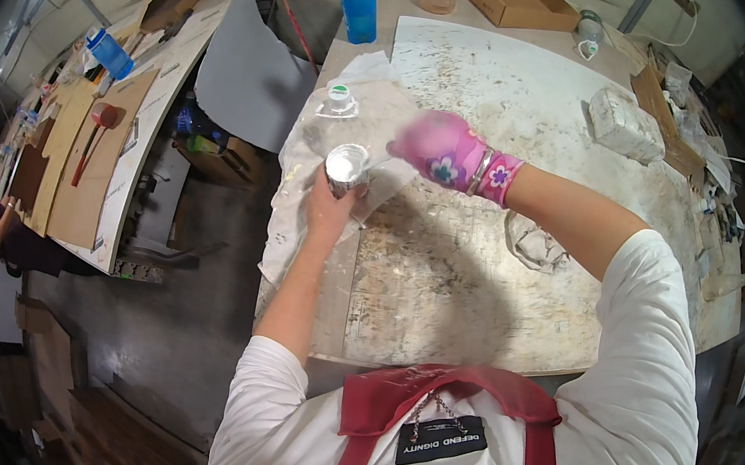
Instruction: The person wipes a stack of white panels with a cloth, then lifts and moves the stack to a different location. They return to the table, wipe the surface, and open a small container.
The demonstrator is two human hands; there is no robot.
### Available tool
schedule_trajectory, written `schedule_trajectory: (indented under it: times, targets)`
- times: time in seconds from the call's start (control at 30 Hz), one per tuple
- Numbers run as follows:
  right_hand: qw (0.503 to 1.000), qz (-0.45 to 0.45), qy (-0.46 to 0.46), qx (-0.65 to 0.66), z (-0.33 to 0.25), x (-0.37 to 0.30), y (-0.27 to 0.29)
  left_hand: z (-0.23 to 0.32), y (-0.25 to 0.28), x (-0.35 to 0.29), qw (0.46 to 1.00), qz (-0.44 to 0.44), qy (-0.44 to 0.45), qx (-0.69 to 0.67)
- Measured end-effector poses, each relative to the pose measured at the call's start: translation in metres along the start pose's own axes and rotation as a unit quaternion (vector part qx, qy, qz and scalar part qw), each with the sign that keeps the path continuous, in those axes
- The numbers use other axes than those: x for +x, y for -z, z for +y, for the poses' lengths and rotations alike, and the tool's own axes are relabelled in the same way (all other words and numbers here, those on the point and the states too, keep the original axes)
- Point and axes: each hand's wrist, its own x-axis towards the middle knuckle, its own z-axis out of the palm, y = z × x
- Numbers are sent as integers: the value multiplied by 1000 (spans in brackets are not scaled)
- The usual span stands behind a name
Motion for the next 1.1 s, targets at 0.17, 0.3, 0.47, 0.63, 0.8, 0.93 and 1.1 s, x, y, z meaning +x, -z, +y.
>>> schedule_trajectory:
  times: [0.17, 0.3, 0.47, 0.63, 0.8, 0.93, 1.1]
  targets:
    - [877, 13, -184, 444, 0, 7, 13, 0, 1, 0, 1000, 6, -26, -8]
    - [671, -93, -322, 661, 6, 16, -2, 5, -5, 1, 1000, -12, -19, -15]
    - [574, -168, -349, 722, 26, 5, -9, 1, -4, 0, 999, 2, -25, -23]
    - [625, -87, -330, 702, 4, 10, 16, -3, 3, -3, 1000, 22, -19, -1]
    - [555, -164, -359, 732, 11, 4, -29, 4, -6, 3, 998, -19, -26, -61]
    - [563, -67, -338, 751, 16, -41, -9, -8, -8, 3, 999, 11, -35, 4]
    - [592, 90, -368, 711, 38, -169, 11, -37, -10, 7, 999, 12, -33, 6]
